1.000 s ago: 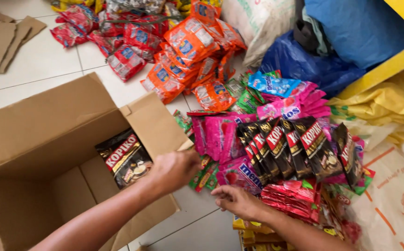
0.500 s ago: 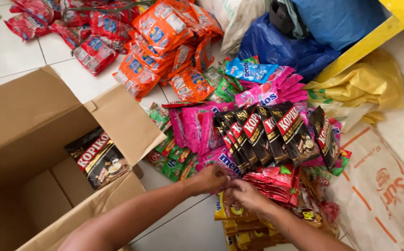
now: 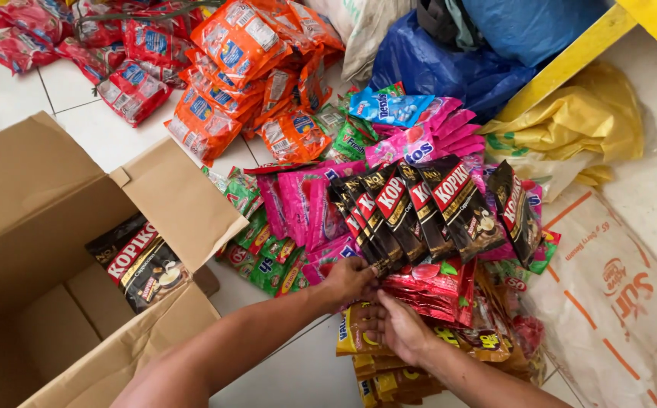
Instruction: The person packs multiple sachets of instant coffee into a cardboard box. They pick up sachets from a pile on the floor and place them into the box one by one.
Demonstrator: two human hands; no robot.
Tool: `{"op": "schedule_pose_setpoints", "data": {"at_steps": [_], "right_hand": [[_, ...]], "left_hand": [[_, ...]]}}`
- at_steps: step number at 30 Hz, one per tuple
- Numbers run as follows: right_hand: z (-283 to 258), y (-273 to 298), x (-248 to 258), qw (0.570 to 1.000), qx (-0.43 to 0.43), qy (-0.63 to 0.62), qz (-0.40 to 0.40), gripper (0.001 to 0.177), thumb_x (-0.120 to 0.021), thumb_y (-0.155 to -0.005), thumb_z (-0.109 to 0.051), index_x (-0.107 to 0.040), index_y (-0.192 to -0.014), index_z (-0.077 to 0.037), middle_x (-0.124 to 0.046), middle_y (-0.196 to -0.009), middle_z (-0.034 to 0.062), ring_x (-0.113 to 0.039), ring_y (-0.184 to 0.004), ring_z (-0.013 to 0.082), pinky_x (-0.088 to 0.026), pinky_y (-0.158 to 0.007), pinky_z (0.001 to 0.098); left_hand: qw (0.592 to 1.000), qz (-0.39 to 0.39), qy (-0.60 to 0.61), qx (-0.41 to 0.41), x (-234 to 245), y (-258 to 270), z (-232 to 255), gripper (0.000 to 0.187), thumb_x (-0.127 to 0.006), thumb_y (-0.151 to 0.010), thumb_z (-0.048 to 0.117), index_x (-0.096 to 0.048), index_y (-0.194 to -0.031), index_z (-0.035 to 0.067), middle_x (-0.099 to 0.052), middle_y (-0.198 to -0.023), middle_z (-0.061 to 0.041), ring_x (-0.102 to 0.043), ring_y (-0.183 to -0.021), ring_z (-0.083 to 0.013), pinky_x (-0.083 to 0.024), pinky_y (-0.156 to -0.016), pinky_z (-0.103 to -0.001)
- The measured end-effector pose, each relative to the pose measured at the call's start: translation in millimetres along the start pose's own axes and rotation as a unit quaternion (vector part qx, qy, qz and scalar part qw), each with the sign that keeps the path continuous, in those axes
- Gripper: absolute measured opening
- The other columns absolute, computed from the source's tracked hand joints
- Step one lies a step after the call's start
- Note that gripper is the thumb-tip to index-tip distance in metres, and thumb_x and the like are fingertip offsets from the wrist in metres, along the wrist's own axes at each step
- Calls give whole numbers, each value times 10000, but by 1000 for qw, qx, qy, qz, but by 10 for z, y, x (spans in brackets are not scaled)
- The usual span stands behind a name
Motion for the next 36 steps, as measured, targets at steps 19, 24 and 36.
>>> {"op": "schedule_pose_setpoints", "data": {"at_steps": [19,24,36], "right_hand": [[-62,-376,-80,993,88,-74,-6,308,-641,-926,-258,-612,-1200,-122,-750,-1071,48,-717,-940,199,-563,-792,376],[22,-546,-16,999,41,-16,-24,265,-707,-951,-192,-591,-1181,-133,-717,-1018,38,-712,-905,182,-571,-732,361],[-47,-311,-595,981,-47,-5,-187,491,-731,-914,-297,-594,-1362,-150,-739,-1224,39,-680,-1086,200,-563,-888,406]], "left_hand": [[982,79,-173,5,868,977,652,274,-604,-920,253,-644,-1087,40,-711,-925,-52,-708,-783,-158,-612,-687,-334],[986,125,-105,25,808,1228,925,298,-632,-894,171,-524,-1159,89,-708,-915,-107,-690,-682,-223,-602,-609,-346],[972,30,-232,-27,929,1849,1030,309,-655,-950,203,-585,-1199,33,-721,-930,-65,-684,-672,-123,-558,-558,-274]]}}
Point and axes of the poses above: each hand's wrist, its own y-axis away from the middle knuckle, its own x-axis out of the back of the hand, z = x × y, the point moved 1 cm from there along -y, towards the middle knuckle
